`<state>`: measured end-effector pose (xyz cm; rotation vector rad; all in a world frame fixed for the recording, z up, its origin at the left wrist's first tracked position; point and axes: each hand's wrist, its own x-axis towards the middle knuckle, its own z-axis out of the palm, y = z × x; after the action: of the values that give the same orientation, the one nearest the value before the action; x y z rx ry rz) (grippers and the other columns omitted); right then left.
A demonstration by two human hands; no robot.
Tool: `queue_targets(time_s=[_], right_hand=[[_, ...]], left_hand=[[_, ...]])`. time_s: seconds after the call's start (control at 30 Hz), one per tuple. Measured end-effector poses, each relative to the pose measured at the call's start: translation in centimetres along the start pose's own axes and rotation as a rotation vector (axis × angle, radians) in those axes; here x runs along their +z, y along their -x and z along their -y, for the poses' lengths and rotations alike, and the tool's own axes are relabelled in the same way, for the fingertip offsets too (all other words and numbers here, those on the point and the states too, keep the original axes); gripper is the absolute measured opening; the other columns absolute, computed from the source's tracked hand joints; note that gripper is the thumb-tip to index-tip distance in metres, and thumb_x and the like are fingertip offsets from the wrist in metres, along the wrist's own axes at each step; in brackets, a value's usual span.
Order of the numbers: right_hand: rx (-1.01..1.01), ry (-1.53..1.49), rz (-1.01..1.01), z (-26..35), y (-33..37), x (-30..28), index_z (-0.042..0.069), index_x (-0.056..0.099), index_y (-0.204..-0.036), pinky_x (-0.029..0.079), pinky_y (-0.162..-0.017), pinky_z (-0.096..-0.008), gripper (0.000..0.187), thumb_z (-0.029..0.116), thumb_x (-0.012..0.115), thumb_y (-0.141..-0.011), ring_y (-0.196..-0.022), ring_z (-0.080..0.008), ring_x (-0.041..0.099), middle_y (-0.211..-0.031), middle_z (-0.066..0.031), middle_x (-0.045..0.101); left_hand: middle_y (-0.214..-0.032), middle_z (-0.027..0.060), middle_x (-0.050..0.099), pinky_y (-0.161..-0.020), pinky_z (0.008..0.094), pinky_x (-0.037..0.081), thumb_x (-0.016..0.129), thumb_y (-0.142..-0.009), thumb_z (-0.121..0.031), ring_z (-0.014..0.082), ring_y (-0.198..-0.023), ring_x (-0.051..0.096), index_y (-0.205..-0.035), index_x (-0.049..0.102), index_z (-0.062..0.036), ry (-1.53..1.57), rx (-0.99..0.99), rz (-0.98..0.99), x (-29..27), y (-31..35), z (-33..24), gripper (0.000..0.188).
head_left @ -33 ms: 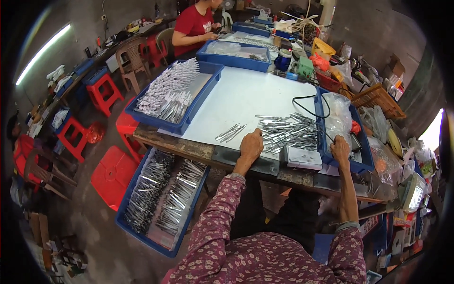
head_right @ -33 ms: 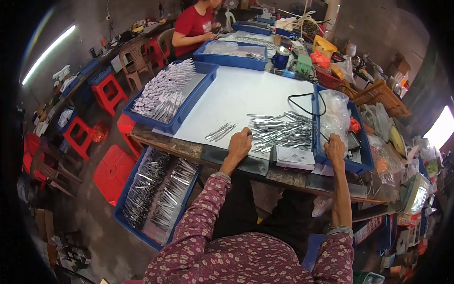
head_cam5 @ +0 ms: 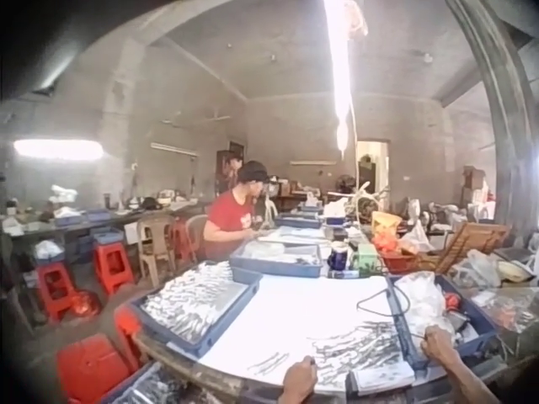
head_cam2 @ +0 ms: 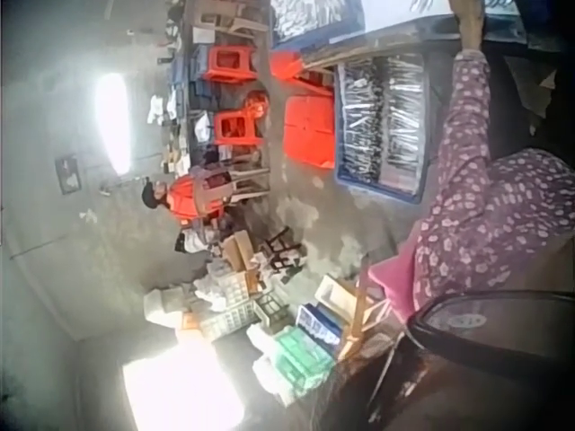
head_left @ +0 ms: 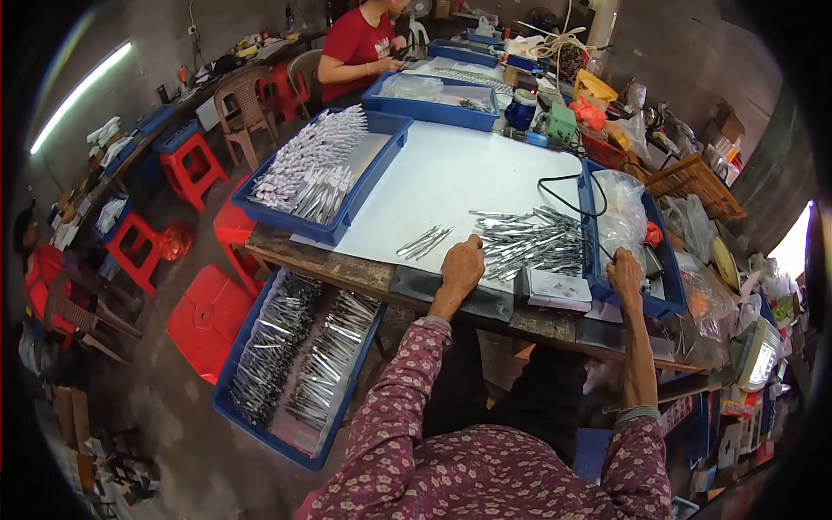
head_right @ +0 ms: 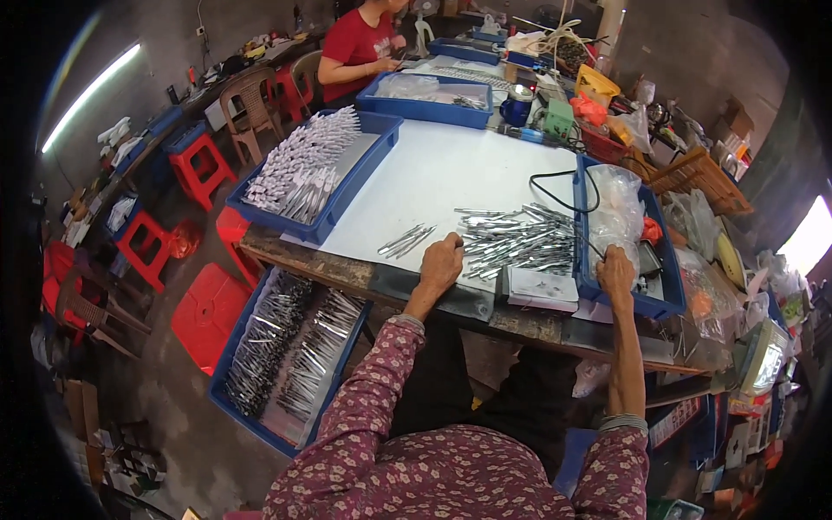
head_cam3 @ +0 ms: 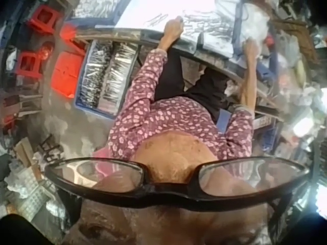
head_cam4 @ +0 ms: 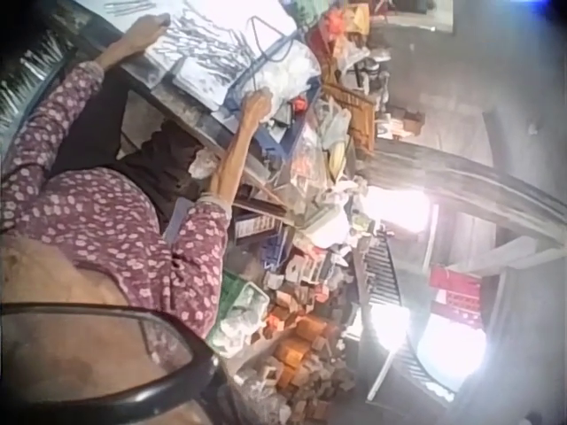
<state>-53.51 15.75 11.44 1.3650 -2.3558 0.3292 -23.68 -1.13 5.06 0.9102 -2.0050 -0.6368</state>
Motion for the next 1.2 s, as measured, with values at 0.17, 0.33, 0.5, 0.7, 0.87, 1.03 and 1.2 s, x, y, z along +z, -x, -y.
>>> queue_targets(time_s=[0.17, 0.33, 0.5, 0.7, 0.87, 1.03, 1.2], right_hand=[[0.011, 0.012, 0.015, 0.02, -0.22, 0.34, 0.003, 0.049, -0.081, 0.043, -0.065, -0.0459, 0.016, 0.014, 0.053, -0.070, -0.073, -0.0375, 0.055, -0.081, -0.0186, 0.054], [-0.034, 0.000, -0.018, -0.52, -0.15, 0.54, 0.003, 0.048, -0.078, 0.043, -0.064, -0.0446, 0.014, 0.012, 0.053, -0.069, -0.072, -0.0362, 0.055, -0.077, -0.0184, 0.053], [-0.029, 0.004, -0.019, -0.37, -0.29, 0.66, 0.003, 0.048, -0.078, 0.043, -0.063, -0.0444, 0.014, 0.012, 0.054, -0.068, -0.071, -0.0359, 0.055, -0.075, -0.0181, 0.053], [-0.017, -0.009, -0.018, -0.41, -0.20, 0.52, 0.002, 0.049, -0.076, 0.043, -0.064, -0.0444, 0.014, 0.012, 0.053, -0.068, -0.072, -0.0366, 0.055, -0.075, -0.0195, 0.055], [-0.006, -0.028, -0.019, -0.11, -0.13, 0.15, 0.001, 0.050, -0.076, 0.042, -0.065, -0.0446, 0.014, 0.012, 0.053, -0.068, -0.073, -0.0367, 0.055, -0.075, -0.0194, 0.056], [-0.011, -0.043, -0.051, 0.08, 0.02, 0.12, 0.002, 0.051, -0.075, 0.042, -0.064, -0.0444, 0.012, 0.011, 0.052, -0.068, -0.072, -0.0364, 0.055, -0.075, -0.0188, 0.056], [-0.037, -0.027, -0.034, 0.15, -0.06, -0.05, 0.002, 0.049, -0.075, 0.042, -0.064, -0.0440, 0.013, 0.012, 0.052, -0.068, -0.072, -0.0359, 0.055, -0.074, -0.0184, 0.055]], left_hand=[[-0.069, 0.0206, 0.057, -0.064, 0.0433, 0.044, 0.049, -0.077, -0.010, 0.0362, -0.069, 0.056, -0.086, 0.052, -0.0012, -0.019, 0.025, -0.012, -0.30, 0.17, 0.19, 0.012], [-0.067, 0.0200, 0.057, -0.063, 0.0430, 0.044, 0.049, -0.076, -0.008, 0.0358, -0.068, 0.056, -0.085, 0.052, -0.0014, -0.029, 0.030, -0.016, -0.08, 0.05, 0.15, 0.012], [-0.068, 0.0201, 0.057, -0.064, 0.0432, 0.044, 0.050, -0.076, -0.009, 0.0360, -0.068, 0.056, -0.086, 0.052, -0.0020, -0.013, 0.038, -0.022, 0.06, 0.08, 0.52, 0.012], [-0.071, 0.0201, 0.058, -0.066, 0.0437, 0.044, 0.050, -0.077, -0.011, 0.0368, -0.071, 0.056, -0.087, 0.052, -0.0020, -0.005, 0.007, 0.007, -0.18, 0.06, 0.10, 0.014], [-0.074, 0.0202, 0.059, -0.068, 0.0442, 0.043, 0.049, -0.078, -0.013, 0.0373, -0.074, 0.056, -0.087, 0.053, -0.0017, 0.008, -0.028, 0.023, -0.46, 0.12, -0.08, 0.015], [-0.075, 0.0204, 0.059, -0.069, 0.0442, 0.043, 0.049, -0.078, -0.014, 0.0371, -0.075, 0.056, -0.087, 0.053, -0.0014, 0.016, -0.039, 0.029, -0.39, 0.16, 0.06, 0.016], [-0.075, 0.0203, 0.059, -0.069, 0.0438, 0.043, 0.050, -0.077, -0.013, 0.0370, -0.075, 0.057, -0.087, 0.053, -0.0020, 0.019, -0.040, 0.023, -0.26, 0.03, 0.27, 0.015]])
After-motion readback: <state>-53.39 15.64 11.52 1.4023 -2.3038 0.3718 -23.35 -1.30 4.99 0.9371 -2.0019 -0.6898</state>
